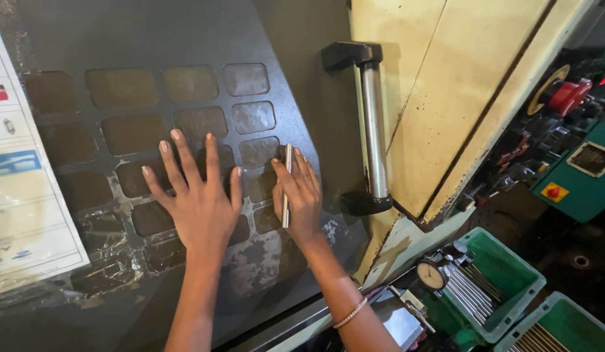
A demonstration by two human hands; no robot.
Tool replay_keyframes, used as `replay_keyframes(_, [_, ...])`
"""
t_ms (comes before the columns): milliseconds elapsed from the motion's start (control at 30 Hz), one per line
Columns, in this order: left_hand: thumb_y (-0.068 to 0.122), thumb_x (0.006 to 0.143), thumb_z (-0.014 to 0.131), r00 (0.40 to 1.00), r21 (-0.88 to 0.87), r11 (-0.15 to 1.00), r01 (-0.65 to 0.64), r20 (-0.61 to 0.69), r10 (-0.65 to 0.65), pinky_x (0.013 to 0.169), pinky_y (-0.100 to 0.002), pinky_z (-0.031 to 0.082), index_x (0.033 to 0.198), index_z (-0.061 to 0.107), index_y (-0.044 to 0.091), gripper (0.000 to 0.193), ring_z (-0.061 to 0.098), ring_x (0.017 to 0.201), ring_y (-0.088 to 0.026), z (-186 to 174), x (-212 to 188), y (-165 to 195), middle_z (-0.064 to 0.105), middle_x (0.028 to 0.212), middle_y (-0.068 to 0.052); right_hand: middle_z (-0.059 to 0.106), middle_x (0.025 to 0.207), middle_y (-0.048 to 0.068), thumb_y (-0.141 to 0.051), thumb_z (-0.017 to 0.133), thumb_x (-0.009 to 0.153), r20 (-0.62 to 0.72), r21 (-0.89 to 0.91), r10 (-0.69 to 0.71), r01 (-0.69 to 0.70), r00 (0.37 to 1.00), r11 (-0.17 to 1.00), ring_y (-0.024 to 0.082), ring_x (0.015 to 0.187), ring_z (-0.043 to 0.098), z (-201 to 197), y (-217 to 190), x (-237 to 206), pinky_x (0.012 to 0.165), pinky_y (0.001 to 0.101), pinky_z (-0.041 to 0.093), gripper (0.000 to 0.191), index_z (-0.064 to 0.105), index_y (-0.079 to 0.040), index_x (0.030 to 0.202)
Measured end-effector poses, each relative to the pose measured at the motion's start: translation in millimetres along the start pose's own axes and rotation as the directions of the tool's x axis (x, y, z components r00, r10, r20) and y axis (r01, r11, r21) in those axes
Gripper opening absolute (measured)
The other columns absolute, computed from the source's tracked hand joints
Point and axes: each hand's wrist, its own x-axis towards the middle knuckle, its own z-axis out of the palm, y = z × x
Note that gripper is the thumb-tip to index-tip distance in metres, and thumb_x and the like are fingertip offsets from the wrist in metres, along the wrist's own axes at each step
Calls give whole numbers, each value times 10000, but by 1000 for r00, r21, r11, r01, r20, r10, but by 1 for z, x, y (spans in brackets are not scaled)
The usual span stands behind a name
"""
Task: The person repeatedly picks up cylindrical metal rods from green bins, wipes them on a metal surface, and inserts them into a machine. The person opens and closes the machine door between insertions and returns the rods to the bins.
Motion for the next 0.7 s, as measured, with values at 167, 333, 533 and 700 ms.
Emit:
replay_keyframes(167, [501, 1028, 551, 1000, 3, 1000, -8, 13, 8, 1256, -677, 85, 1610, 518, 140, 685, 172, 1605, -410, -2, 1, 0, 263, 1724, -252, 636, 1349, 286, 34, 640, 881, 14, 3, 4, -4, 1000, 1000, 435, 1351, 582, -2, -2, 2, 1163, 534, 437, 406, 664, 3, 1285])
replay_keyframes(333, [509, 943, 591, 1000, 1, 1000, -28, 14, 28, 1247, -685, 81, 1615, 506, 138, 772, 159, 1599, -410, -6, 2, 0, 232, 1722, -254, 638, 1346, 278, 32, 637, 893, 14, 19, 8, -9, 1000, 1000, 433, 1354, 581, -4, -4, 4, 1166, 534, 439, 393, 664, 0, 1284])
replay_keyframes(533, [512, 915, 595, 1000, -24, 1000, -12, 20, 13, 1241, -685, 87, 1600, 506, 136, 787, 166, 1590, -407, -9, 3, 1, 241, 1714, -246, 643, 1339, 274, 31, 635, 891, 10, 1, 9, -9, 1000, 1000, 429, 1353, 583, -3, -5, 5, 1160, 530, 442, 385, 672, -4, 1272])
replay_keyframes(700, [563, 1021, 585, 999, -56, 998, -24, -31, 23, 1240, -691, 80, 1602, 509, 118, 736, 165, 1589, -415, -4, 4, 2, 247, 1714, -253, 640, 1345, 278, 28, 635, 900, 12, 10, 13, -13, 1000, 1000, 431, 1352, 582, -3, -4, 3, 1161, 529, 437, 376, 673, -1, 1272])
